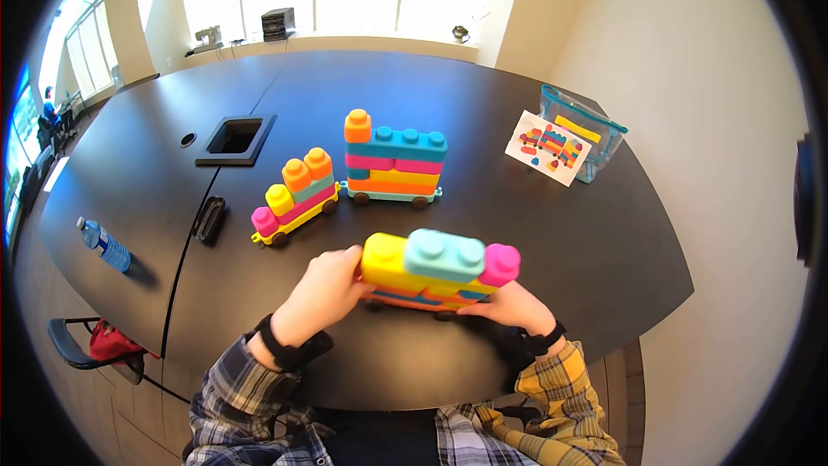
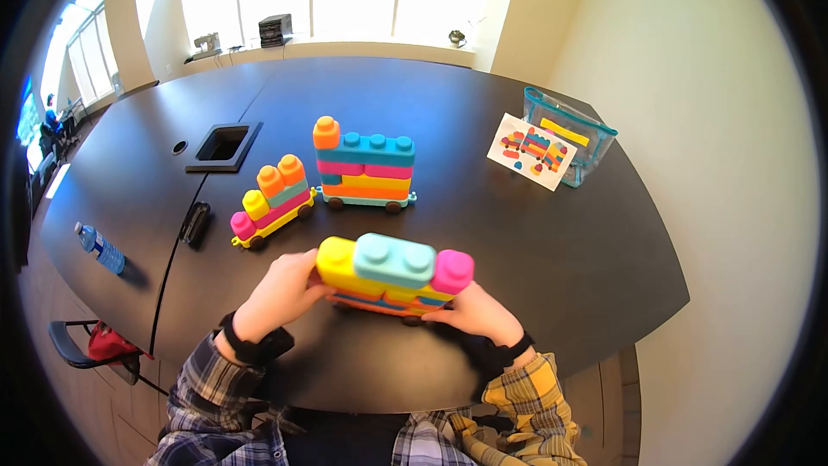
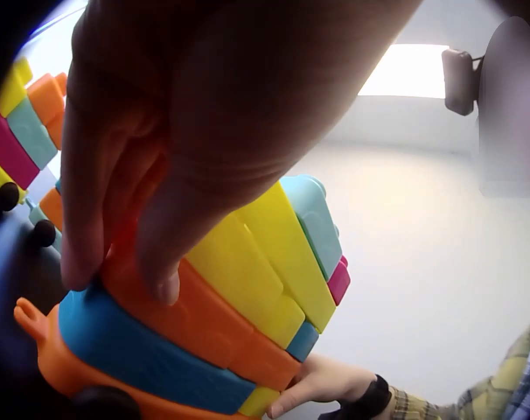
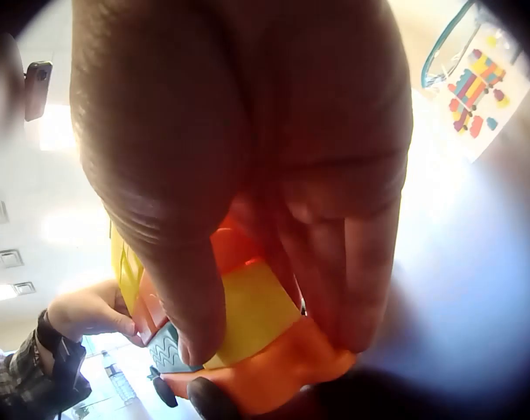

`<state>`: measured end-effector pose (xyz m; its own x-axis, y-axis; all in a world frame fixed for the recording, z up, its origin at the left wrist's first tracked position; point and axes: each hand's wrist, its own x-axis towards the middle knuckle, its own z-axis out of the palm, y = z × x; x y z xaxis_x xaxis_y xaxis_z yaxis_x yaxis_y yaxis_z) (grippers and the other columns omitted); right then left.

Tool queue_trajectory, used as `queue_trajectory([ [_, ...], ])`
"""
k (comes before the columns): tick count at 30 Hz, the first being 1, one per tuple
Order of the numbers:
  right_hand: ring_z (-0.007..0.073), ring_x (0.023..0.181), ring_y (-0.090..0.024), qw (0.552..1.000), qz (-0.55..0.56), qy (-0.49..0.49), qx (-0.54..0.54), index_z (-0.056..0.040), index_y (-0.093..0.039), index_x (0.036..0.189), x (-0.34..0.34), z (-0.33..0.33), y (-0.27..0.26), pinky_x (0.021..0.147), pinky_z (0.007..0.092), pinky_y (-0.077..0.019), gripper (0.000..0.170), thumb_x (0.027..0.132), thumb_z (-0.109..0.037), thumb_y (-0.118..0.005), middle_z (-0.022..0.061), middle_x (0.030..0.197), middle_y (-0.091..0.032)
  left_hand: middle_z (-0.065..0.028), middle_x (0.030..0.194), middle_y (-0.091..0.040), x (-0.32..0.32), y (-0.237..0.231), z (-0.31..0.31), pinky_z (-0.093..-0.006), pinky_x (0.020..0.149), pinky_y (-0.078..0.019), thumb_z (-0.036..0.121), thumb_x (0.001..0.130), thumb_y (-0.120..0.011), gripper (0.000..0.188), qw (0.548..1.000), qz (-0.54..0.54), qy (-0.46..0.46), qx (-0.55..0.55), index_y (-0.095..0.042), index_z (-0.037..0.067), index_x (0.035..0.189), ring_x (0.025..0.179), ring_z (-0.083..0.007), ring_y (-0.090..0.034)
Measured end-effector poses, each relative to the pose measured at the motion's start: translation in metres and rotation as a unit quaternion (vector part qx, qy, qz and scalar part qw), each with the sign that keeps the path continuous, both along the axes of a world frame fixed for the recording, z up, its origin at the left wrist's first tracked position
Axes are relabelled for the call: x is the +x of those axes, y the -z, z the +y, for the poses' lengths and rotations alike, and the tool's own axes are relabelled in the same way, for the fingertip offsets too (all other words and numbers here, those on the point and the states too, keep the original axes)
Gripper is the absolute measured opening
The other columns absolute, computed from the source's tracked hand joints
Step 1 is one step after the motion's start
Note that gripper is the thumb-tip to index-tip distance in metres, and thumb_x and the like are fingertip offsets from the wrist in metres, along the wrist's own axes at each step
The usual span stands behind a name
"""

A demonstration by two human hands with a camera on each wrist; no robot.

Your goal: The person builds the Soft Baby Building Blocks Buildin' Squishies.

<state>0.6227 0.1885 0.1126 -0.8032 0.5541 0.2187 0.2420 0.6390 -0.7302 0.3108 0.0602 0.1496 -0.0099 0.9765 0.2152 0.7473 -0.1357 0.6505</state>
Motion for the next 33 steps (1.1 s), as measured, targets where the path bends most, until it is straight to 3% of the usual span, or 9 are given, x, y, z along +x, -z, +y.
queue_trajectory([
  [3, 0.0243, 0.128, -0.064, 0.996, 0.034, 0.062, -0.048, -0.0023, -0.053, 0.148, 0.018, 0.013, -0.007, 0.105, 0.0397, -0.0544, 0.073, 0.083, -0.005, -0.088, 0.0139, 0.142, -0.063, -0.0175, 0.095, -0.077, 0.022, -0.005, 0.049, -0.0393, 0.080, -0.0603, 0.003, 0.086, -0.078, 0.030, 0.998, 0.025, -0.030, 0.058, -0.069, -0.001, 0.114, 0.090, -0.0339, -0.077],
  [5, 0.0210, 0.108, -0.074, 0.988, 0.031, 0.140, -0.065, 0.0005, -0.061, 0.138, 0.024, 0.014, -0.022, 0.095, 0.0371, -0.0584, 0.059, 0.085, -0.003, -0.085, 0.0123, 0.120, -0.076, -0.0183, 0.101, -0.079, 0.031, 0.014, 0.094, -0.0378, 0.083, -0.0615, 0.001, 0.088, -0.076, 0.031, 0.991, -0.101, 0.003, 0.087, -0.068, -0.003, 0.119, 0.095, -0.0310, -0.078],
  [8, 0.0210, 0.094, -0.077, 0.977, -0.007, 0.197, -0.083, 0.0007, -0.065, 0.131, 0.040, 0.035, -0.013, 0.088, 0.0354, -0.0596, 0.049, 0.086, -0.005, -0.084, 0.0111, 0.105, -0.080, -0.0221, 0.105, -0.076, 0.049, 0.045, 0.147, -0.0479, 0.090, -0.0588, 0.005, 0.086, -0.076, 0.037, 0.984, -0.142, 0.018, 0.102, -0.069, -0.001, 0.121, 0.102, -0.0414, -0.073],
  [9, 0.0210, 0.093, -0.078, 0.972, -0.012, 0.219, -0.085, 0.0012, -0.066, 0.129, 0.043, 0.041, -0.009, 0.087, 0.0350, -0.0595, 0.047, 0.087, -0.006, -0.084, 0.0117, 0.102, -0.080, -0.0200, 0.114, -0.077, 0.055, 0.047, 0.157, -0.0368, 0.094, -0.0608, -0.001, 0.091, -0.073, 0.039, 0.992, -0.105, 0.011, 0.068, -0.065, -0.005, 0.129, 0.109, -0.0292, -0.076],
  [10, 0.0210, 0.091, -0.078, 0.966, -0.017, 0.241, -0.088, 0.0017, -0.066, 0.128, 0.045, 0.048, -0.005, 0.086, 0.0346, -0.0595, 0.045, 0.087, -0.007, -0.083, 0.0122, 0.100, -0.080, -0.0206, 0.117, -0.076, 0.062, 0.049, 0.165, -0.0369, 0.095, -0.0605, -0.001, 0.091, -0.073, 0.043, 0.990, -0.131, 0.007, 0.057, -0.063, -0.005, 0.133, 0.112, -0.0298, -0.075],
  [17, 0.0222, 0.092, -0.078, 0.954, -0.050, 0.286, -0.080, 0.0035, -0.066, 0.126, 0.043, 0.068, 0.000, 0.086, 0.0354, -0.0599, 0.045, 0.086, -0.008, -0.085, 0.0138, 0.102, -0.080, -0.0189, 0.127, -0.069, 0.081, 0.064, 0.190, -0.0367, 0.092, -0.0581, -0.005, 0.093, -0.069, 0.058, 0.983, -0.183, 0.009, 0.027, -0.051, -0.004, 0.147, 0.101, -0.0254, -0.071],
  [26, 0.0254, 0.094, -0.078, 0.949, -0.058, 0.302, -0.068, 0.0023, -0.067, 0.126, 0.040, 0.070, 0.007, 0.087, 0.0387, -0.0610, 0.049, 0.085, -0.014, -0.087, 0.0152, 0.104, -0.079, -0.0238, 0.139, -0.061, 0.075, 0.087, 0.199, -0.0385, 0.105, -0.0553, -0.003, 0.092, -0.072, 0.067, 0.970, -0.238, 0.046, 0.027, -0.044, -0.005, 0.153, 0.122, -0.0302, -0.067],
  [28, 0.0278, 0.094, -0.078, 0.947, -0.119, 0.294, -0.047, 0.0021, -0.067, 0.126, 0.043, 0.072, 0.008, 0.086, 0.0389, -0.0612, 0.049, 0.084, -0.015, -0.087, 0.0158, 0.106, -0.079, -0.0248, 0.142, -0.059, 0.072, 0.082, 0.186, -0.0417, 0.108, -0.0529, 0.005, 0.093, -0.075, 0.068, 0.994, -0.087, 0.015, 0.071, -0.044, -0.004, 0.153, 0.126, -0.0354, -0.065],
  [33, 0.0291, 0.095, -0.077, 0.931, -0.052, 0.361, 0.016, 0.0016, -0.068, 0.125, 0.058, 0.039, -0.013, 0.085, 0.0386, -0.0612, 0.048, 0.084, -0.014, -0.087, 0.0165, 0.109, -0.077, -0.0185, 0.124, -0.069, 0.039, 0.015, 0.093, -0.0451, 0.097, -0.0545, 0.014, 0.091, -0.078, 0.050, 0.983, 0.029, 0.070, 0.166, -0.062, 0.002, 0.136, 0.114, -0.0364, -0.066],
])
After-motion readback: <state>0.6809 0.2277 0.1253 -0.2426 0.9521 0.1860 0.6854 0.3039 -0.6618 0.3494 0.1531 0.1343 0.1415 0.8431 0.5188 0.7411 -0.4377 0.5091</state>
